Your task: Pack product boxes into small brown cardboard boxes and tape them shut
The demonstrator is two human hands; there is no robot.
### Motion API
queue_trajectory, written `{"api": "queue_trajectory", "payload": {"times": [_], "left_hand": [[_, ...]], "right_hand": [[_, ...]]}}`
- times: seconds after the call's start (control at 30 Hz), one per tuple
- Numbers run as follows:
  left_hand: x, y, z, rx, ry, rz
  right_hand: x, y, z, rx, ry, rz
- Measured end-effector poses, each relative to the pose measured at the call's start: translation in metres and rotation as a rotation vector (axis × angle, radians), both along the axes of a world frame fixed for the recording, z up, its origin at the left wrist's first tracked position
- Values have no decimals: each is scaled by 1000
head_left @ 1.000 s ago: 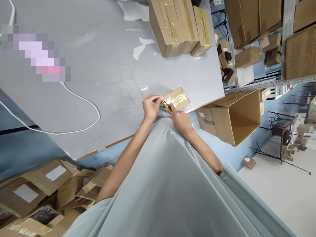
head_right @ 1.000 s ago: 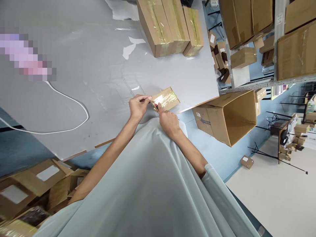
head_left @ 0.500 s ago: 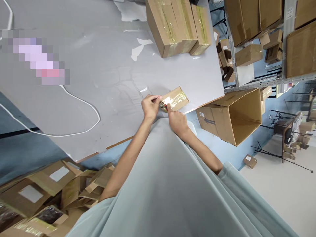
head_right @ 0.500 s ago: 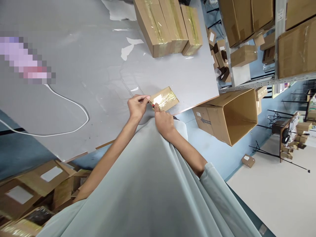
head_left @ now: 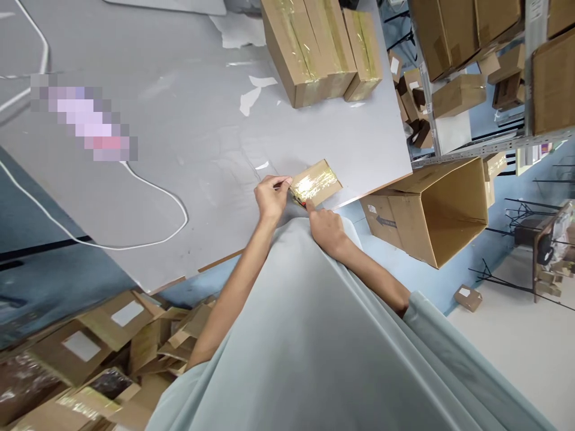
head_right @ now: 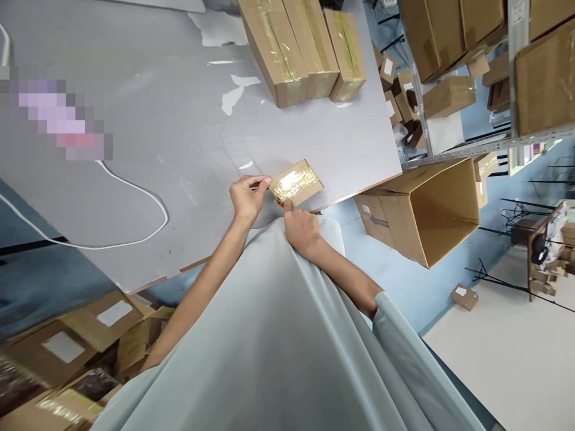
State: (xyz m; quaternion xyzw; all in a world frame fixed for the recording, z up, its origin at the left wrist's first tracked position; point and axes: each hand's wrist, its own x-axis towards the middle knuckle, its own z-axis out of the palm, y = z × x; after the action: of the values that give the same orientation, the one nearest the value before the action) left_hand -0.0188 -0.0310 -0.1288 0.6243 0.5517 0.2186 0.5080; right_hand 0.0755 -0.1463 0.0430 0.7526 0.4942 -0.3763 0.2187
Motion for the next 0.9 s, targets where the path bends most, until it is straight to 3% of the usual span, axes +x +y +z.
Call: {"api": "queue_trajectory", "payload": {"times": [0.1, 0.23, 0.33, 0.4, 0.47, 0.73, 0.9], "left_hand": [[-3, 0, 1, 53, 25, -51], [7, -9, 11, 285, 69, -156], [29, -20, 18, 442, 82, -380], [44, -28, 19, 478, 98, -551], [53, -33, 15, 483, 127, -641], [52, -36, -6, 499, 183, -638], [52, -36, -8, 497, 170, -648]], "right_hand": [[12, -11, 6, 68, -9, -37], [45, -21, 10, 142, -56, -181], [76, -25, 4, 183, -99, -263], [93, -26, -4, 203, -93, -265], [104, -25, -12, 207, -64, -233], [116, -13, -37, 171, -76, -130], [106, 0, -37, 152, -131, -127]]}}
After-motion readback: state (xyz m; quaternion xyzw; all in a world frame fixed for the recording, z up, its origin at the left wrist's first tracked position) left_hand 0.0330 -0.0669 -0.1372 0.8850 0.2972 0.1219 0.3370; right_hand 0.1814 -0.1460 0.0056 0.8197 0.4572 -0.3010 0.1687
